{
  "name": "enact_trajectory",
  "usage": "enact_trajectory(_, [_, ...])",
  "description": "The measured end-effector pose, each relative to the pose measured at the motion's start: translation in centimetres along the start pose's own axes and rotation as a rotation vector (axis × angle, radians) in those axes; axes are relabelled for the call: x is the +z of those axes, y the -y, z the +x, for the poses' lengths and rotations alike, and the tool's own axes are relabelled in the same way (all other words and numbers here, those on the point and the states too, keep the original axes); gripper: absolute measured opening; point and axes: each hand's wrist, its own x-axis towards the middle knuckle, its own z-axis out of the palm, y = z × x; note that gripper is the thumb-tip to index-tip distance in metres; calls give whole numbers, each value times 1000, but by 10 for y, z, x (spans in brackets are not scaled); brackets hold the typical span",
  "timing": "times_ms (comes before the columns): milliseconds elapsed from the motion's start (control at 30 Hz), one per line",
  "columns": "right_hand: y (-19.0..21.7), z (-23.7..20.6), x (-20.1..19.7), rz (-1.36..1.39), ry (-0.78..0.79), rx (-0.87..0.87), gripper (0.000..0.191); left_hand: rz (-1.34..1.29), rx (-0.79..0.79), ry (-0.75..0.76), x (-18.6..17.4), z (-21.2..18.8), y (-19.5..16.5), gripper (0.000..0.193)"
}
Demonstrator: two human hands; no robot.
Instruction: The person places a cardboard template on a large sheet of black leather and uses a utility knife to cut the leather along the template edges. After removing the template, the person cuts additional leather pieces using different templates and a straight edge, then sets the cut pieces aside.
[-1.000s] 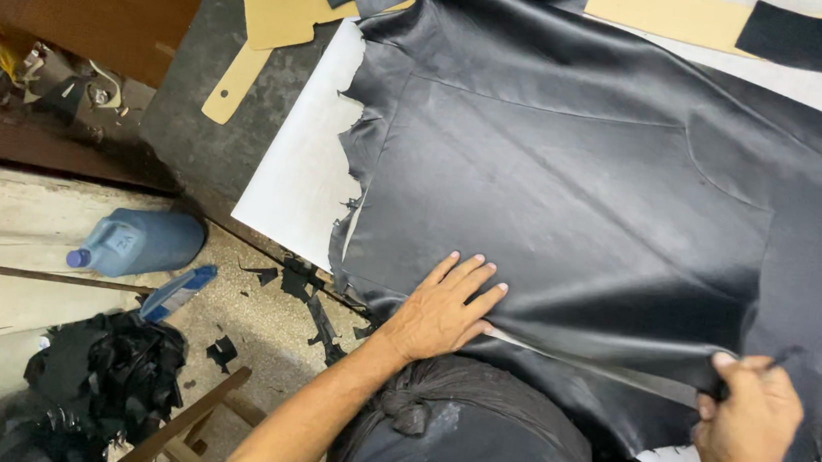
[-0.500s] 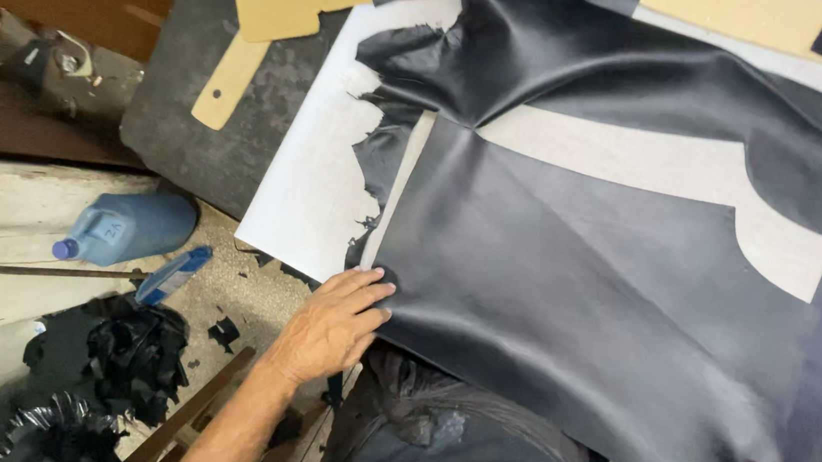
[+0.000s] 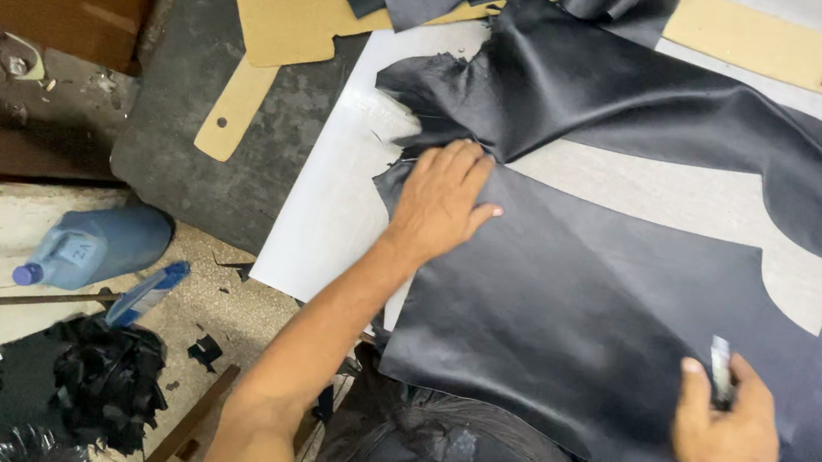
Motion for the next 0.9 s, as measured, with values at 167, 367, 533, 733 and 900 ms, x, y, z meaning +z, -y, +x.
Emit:
enact_trajectory(167, [121, 27, 26, 104, 193, -302, 32, -53, -32, 45, -19, 14, 34, 109])
enact_trajectory(367, [235, 85, 71, 158, 201, -756, 22, -104, -12, 105, -29, 21, 46, 129])
enact_trajectory(533, [276, 104, 104, 180, 226, -902, 27, -165, -7, 75, -27, 19, 58, 133])
enact_trajectory(733, [280, 106, 116, 107, 221, -963, 27, -205, -23, 101, -18, 19, 62, 134])
enact_trajectory(900, [272, 109, 116, 32, 202, -1006, 36, -194, -14, 87, -22, 21, 58, 135])
